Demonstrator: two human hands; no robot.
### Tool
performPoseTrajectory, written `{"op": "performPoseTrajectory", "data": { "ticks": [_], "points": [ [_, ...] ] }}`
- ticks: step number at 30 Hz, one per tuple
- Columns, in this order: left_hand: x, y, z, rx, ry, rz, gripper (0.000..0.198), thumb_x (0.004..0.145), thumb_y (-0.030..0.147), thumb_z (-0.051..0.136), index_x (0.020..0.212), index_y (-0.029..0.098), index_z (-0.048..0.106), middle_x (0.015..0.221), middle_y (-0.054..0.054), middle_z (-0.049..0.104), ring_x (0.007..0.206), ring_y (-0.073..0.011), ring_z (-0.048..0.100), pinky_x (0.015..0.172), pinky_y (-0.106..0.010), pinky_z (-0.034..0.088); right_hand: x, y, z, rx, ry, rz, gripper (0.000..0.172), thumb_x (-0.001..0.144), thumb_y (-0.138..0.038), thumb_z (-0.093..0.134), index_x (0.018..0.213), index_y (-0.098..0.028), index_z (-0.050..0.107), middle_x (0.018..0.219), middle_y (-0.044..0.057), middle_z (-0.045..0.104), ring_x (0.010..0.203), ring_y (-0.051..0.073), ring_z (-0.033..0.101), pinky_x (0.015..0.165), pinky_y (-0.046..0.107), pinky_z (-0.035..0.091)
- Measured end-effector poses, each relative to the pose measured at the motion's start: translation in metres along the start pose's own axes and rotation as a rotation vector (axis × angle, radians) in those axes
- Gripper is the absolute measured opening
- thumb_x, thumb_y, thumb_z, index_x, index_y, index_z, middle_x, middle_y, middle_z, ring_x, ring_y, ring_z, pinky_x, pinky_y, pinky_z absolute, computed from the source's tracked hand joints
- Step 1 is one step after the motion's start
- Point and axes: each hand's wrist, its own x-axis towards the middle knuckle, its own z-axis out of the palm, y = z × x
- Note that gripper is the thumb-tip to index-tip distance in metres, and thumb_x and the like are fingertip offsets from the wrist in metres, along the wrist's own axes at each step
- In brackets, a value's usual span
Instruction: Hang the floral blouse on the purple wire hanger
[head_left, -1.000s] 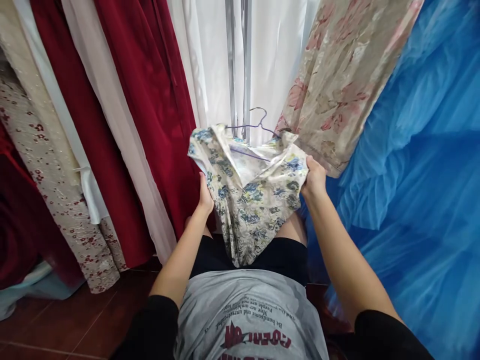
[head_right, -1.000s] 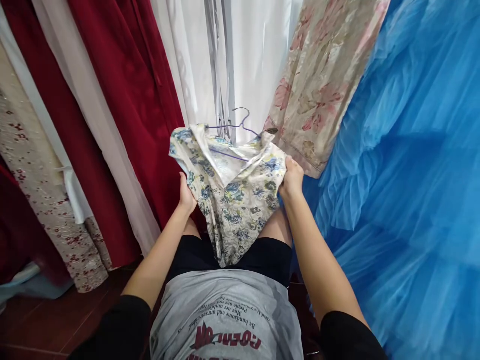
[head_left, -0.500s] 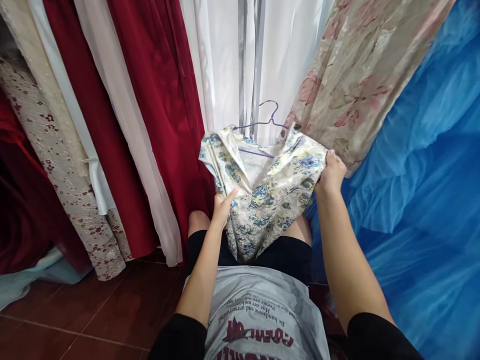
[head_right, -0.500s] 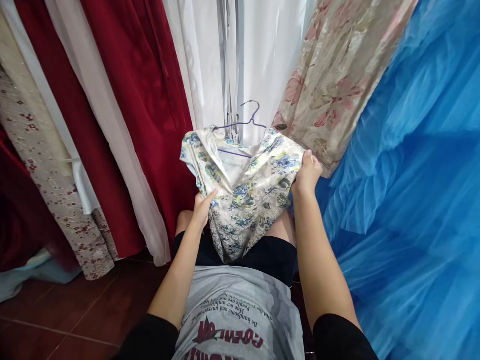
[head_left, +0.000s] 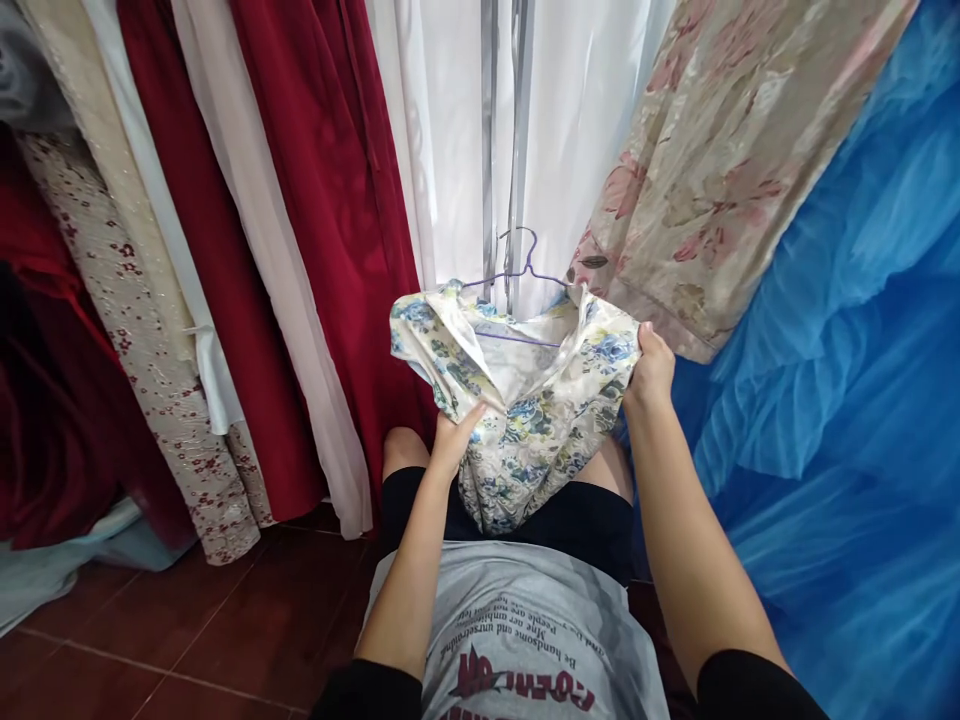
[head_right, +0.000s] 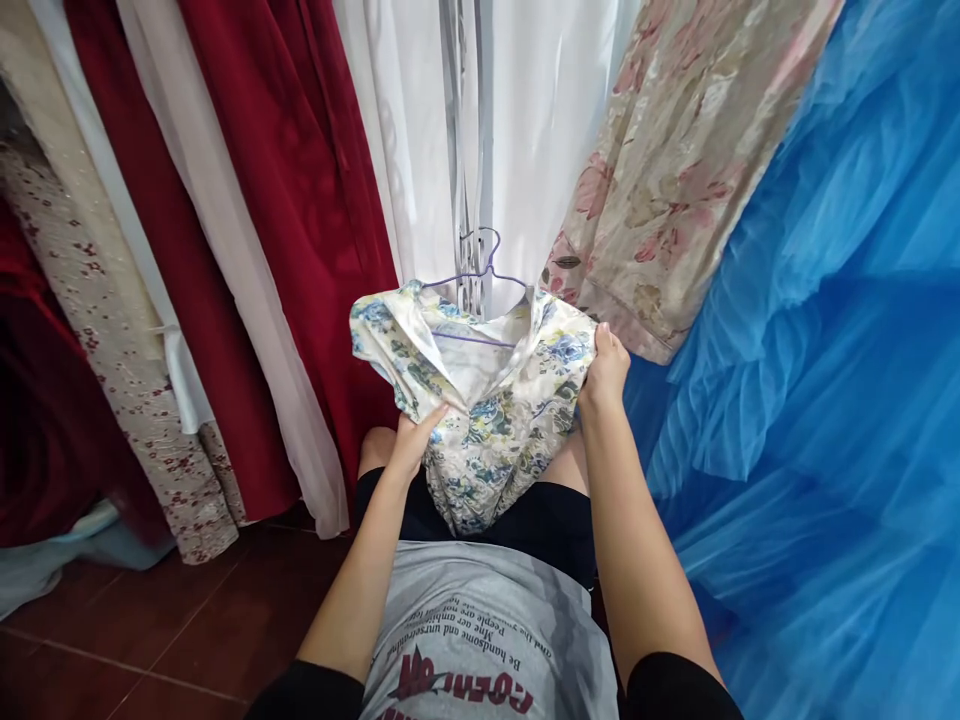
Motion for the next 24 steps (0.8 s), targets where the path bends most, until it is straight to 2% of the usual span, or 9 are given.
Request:
{"op": "performPoseTrajectory", "data": {
  "ticks": [4, 7, 10, 13, 15, 19, 21, 22, 24],
  "points": [
    [0.013, 0.017, 0.008, 0.003, -0.020, 0.053, 0.055, 0.071, 0.039, 0.087, 0.116, 0.011, 0.073, 0.125, -0.016, 0.073, 0.123, -0.0342, 0.066, 0.110, -0.047, 0.049, 0.003, -0.008, 0.025, -0.039, 0.054, -0.092, 0.033, 0.087, -0.043, 0.069, 0.067, -0.022, 0.054, 0.060, -0.005, 0.053, 0.055, 0.012, 0.055, 0.057, 0.026, 0.052],
    [0.020, 0.025, 0.009, 0.008, 0.017, 0.079, 0.053, 0.074, 0.036, 0.085, 0.120, 0.013, 0.071, 0.128, -0.013, 0.073, 0.127, -0.0312, 0.064, 0.112, -0.043, 0.048, -0.001, -0.015, 0.036, -0.049, -0.084, -0.057, 0.032, 0.084, -0.045, 0.071, 0.069, -0.022, 0.055, 0.059, -0.006, 0.052, 0.055, 0.013, 0.054, 0.058, 0.027, 0.053],
    [0.017, 0.019, 0.006, 0.020, 0.066, 0.067, 0.050, 0.075, 0.031, 0.083, 0.121, 0.015, 0.071, 0.130, -0.012, 0.072, 0.127, -0.0293, 0.064, 0.113, -0.041, 0.047, -0.005, -0.020, 0.030, -0.085, -0.265, 0.016, 0.034, 0.078, -0.052, 0.075, 0.075, -0.022, 0.058, 0.061, -0.004, 0.056, 0.063, 0.018, 0.062, 0.061, 0.031, 0.055],
    [0.006, 0.002, 0.002, 0.017, 0.062, 0.020, 0.054, 0.072, 0.028, 0.085, 0.122, 0.016, 0.069, 0.132, -0.012, 0.071, 0.126, -0.0297, 0.065, 0.113, -0.042, 0.047, -0.009, -0.020, 0.014, -0.175, -0.362, 0.075, 0.037, 0.075, -0.055, 0.074, 0.080, -0.021, 0.060, 0.066, 0.000, 0.060, 0.075, 0.024, 0.067, 0.068, 0.036, 0.057],
    [-0.001, -0.009, -0.002, 0.007, 0.048, -0.027, 0.057, 0.071, 0.029, 0.087, 0.123, 0.015, 0.069, 0.132, -0.013, 0.071, 0.126, -0.0312, 0.065, 0.113, -0.044, 0.048, -0.019, -0.017, 0.004, -0.280, -0.295, -0.028, 0.035, 0.078, -0.053, 0.070, 0.087, -0.020, 0.062, 0.078, 0.004, 0.065, 0.085, 0.025, 0.067, 0.078, 0.040, 0.056],
    [-0.011, -0.018, -0.006, 0.015, 0.027, -0.038, 0.064, 0.069, 0.031, 0.089, 0.127, 0.015, 0.067, 0.134, -0.015, 0.069, 0.128, -0.0322, 0.064, 0.114, -0.046, 0.046, -0.075, 0.002, -0.005, -0.495, 0.133, -0.490, 0.034, 0.086, -0.043, 0.063, 0.112, -0.021, 0.058, 0.120, 0.011, 0.063, 0.113, 0.027, 0.060, 0.100, 0.045, 0.047],
    [-0.016, -0.015, -0.005, 0.033, 0.011, -0.025, 0.067, 0.068, 0.032, 0.091, 0.128, 0.016, 0.067, 0.136, -0.014, 0.068, 0.131, -0.0314, 0.062, 0.115, -0.045, 0.045, -0.114, 0.017, -0.004, -0.493, 0.189, -0.483, 0.025, 0.094, -0.043, 0.052, 0.106, -0.022, 0.058, 0.112, 0.010, 0.064, 0.105, 0.025, 0.061, 0.094, 0.042, 0.049],
    [-0.017, -0.012, -0.004, 0.042, -0.005, -0.018, 0.067, 0.067, 0.032, 0.091, 0.128, 0.016, 0.067, 0.137, -0.014, 0.067, 0.131, -0.0309, 0.061, 0.116, -0.045, 0.044, -0.132, 0.025, -0.003, -0.511, 0.045, -0.365, 0.026, 0.096, -0.046, 0.049, 0.094, -0.022, 0.058, 0.096, 0.008, 0.066, 0.091, 0.024, 0.063, 0.086, 0.040, 0.051],
    [-0.020, -0.006, -0.002, 0.051, -0.049, -0.006, 0.066, 0.067, 0.032, 0.091, 0.127, 0.016, 0.067, 0.136, -0.014, 0.068, 0.129, -0.0300, 0.063, 0.115, -0.044, 0.045, -0.159, 0.039, 0.002, -0.581, -0.455, -0.002, 0.040, 0.098, -0.055, 0.045, 0.078, -0.022, 0.057, 0.070, 0.004, 0.063, 0.067, 0.021, 0.060, 0.070, 0.035, 0.050]
  ]
}}
